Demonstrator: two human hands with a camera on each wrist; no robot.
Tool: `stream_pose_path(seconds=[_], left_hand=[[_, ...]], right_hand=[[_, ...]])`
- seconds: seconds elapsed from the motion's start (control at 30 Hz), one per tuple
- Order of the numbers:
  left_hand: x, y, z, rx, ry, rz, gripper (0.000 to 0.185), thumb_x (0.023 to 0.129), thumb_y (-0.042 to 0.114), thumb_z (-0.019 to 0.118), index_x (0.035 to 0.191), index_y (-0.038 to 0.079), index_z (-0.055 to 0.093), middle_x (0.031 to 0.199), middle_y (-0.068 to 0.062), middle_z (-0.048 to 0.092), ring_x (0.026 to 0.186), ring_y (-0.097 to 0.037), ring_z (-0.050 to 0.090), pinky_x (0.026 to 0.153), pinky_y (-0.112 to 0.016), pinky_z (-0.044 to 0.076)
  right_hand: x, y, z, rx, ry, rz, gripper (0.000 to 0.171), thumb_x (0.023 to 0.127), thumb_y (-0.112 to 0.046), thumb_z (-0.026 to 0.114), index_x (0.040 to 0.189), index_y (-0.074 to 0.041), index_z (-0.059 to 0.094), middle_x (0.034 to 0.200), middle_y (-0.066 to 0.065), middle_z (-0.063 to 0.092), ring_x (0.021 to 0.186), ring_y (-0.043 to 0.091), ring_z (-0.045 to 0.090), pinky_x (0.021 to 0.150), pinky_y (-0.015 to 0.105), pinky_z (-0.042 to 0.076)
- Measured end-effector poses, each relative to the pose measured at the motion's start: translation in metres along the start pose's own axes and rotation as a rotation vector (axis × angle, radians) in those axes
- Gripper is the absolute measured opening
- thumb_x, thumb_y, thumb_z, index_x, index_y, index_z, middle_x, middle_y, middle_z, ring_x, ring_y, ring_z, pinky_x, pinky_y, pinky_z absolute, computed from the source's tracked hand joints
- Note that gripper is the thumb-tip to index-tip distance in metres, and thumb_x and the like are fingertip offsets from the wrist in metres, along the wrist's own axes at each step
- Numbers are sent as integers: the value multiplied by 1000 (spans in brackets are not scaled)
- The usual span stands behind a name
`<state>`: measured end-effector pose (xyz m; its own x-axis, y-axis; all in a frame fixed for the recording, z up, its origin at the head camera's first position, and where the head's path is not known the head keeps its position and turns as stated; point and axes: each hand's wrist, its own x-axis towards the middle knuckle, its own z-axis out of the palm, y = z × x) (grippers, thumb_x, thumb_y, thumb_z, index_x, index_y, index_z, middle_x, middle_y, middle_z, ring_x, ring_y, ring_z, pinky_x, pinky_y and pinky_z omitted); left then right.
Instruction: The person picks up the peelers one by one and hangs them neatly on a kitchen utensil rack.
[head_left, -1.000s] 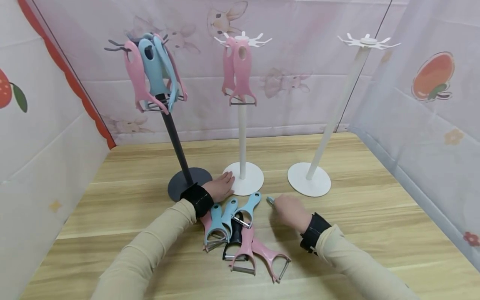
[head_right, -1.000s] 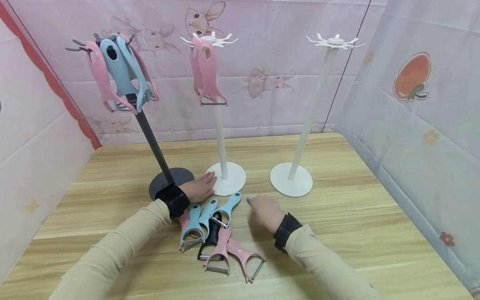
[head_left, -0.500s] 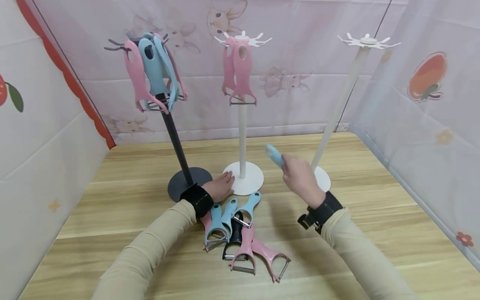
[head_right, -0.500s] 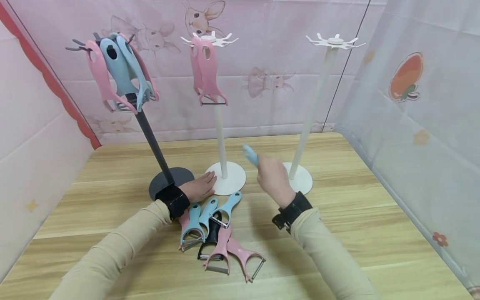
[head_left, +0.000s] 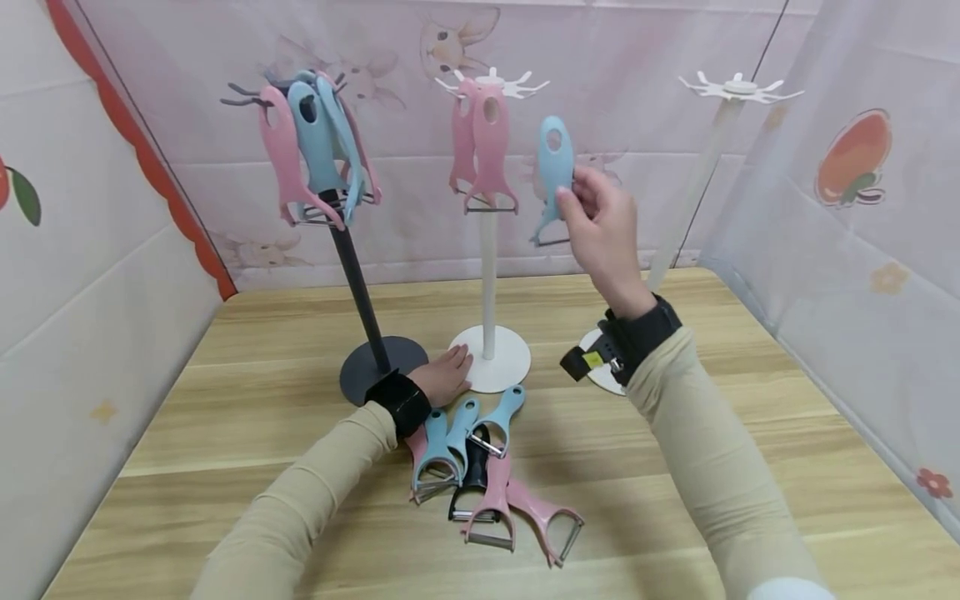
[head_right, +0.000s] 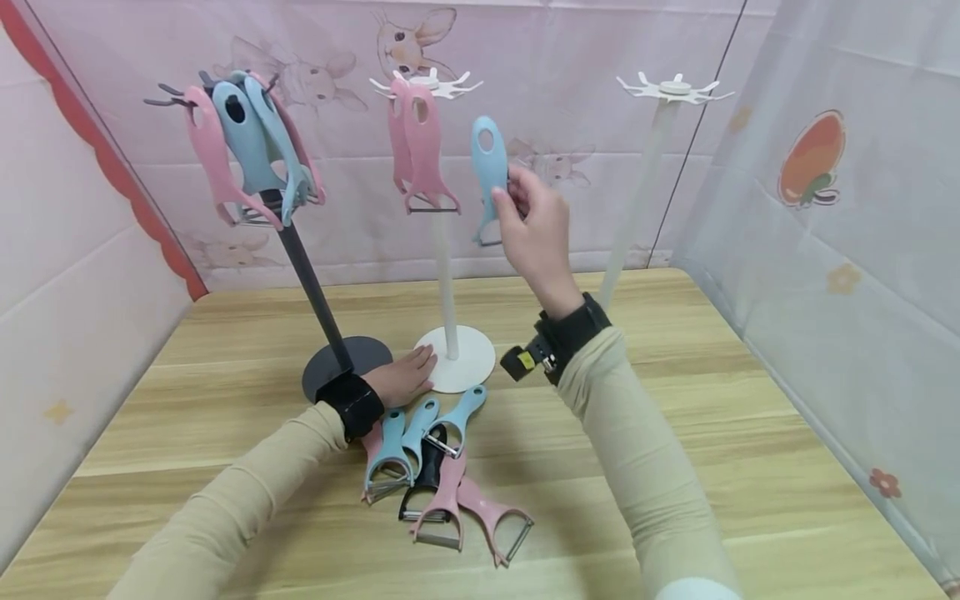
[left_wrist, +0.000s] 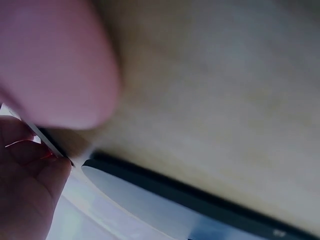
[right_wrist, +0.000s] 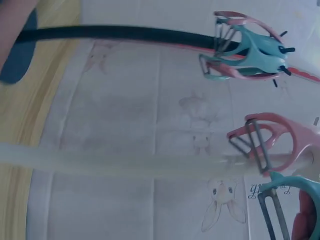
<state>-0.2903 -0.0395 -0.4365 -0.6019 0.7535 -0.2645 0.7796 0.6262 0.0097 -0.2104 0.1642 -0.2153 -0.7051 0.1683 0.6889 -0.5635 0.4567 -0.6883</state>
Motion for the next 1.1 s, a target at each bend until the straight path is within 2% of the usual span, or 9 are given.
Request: stream_pose_path(seconds=[0.13,0.3,0.4,0.47,0.57,0.67,0.87,1.1], left_hand=[[0,0,1,14,5,-2,52,100,26,34,140,-7,25,146,-25,17,135,-33,17,108,-36,20],[-1,2,1,27,-6,-16,53,100,27,33,141,-5,24,147,-23,15,135,-32,16,108,-35,20],[-2,4,-1,21,-21,-28,53,100,28,33,141,-5,24,147,-23,15,136,-31,15,108,-35,19],[-3,5,-2,19,-26,-33,53,100,28,33,141,-4,24,148,-22,15,136,-31,15,108,-35,19],[-3,5,-4,18,-27,-35,53,100,27,33,141,-5,24,147,-23,15,136,-31,16,108,-35,19],[-3,5,-3,17,-27,-34,53,100,27,33,141,-5,24,147,-23,15,136,-31,16,108,-35,19],[1,3,2,19,-30,-47,53,100,28,32,142,-4,23,148,-21,15,136,-30,14,108,-34,18],[2,2,2,24,-36,-69,54,100,29,32,143,-2,22,149,-20,14,136,-28,14,108,-34,19]], right_hand=[[13,-10,6,159,9,49,27,93,-2,49,117,6,55,104,19,63,86,14,61,77,25,49],[23,-14,10,300,35,72,26,92,-1,49,116,7,56,95,15,64,80,16,60,72,25,48],[28,-16,12,344,11,60,26,92,-1,49,115,8,55,92,15,64,78,16,60,70,25,47],[30,-17,14,378,-21,97,26,92,-1,50,115,8,56,91,16,64,78,17,60,69,24,47],[31,-18,16,399,-73,156,27,92,-2,50,117,7,55,89,12,65,79,17,60,70,23,47],[32,-15,18,434,-86,207,27,92,-2,51,116,7,55,86,8,65,78,16,60,71,23,48],[30,-5,22,436,-96,208,26,91,-4,52,114,8,56,90,10,64,77,15,60,75,25,49],[20,10,22,345,-100,213,28,92,-8,54,115,7,57,98,8,63,92,18,58,89,31,44]])
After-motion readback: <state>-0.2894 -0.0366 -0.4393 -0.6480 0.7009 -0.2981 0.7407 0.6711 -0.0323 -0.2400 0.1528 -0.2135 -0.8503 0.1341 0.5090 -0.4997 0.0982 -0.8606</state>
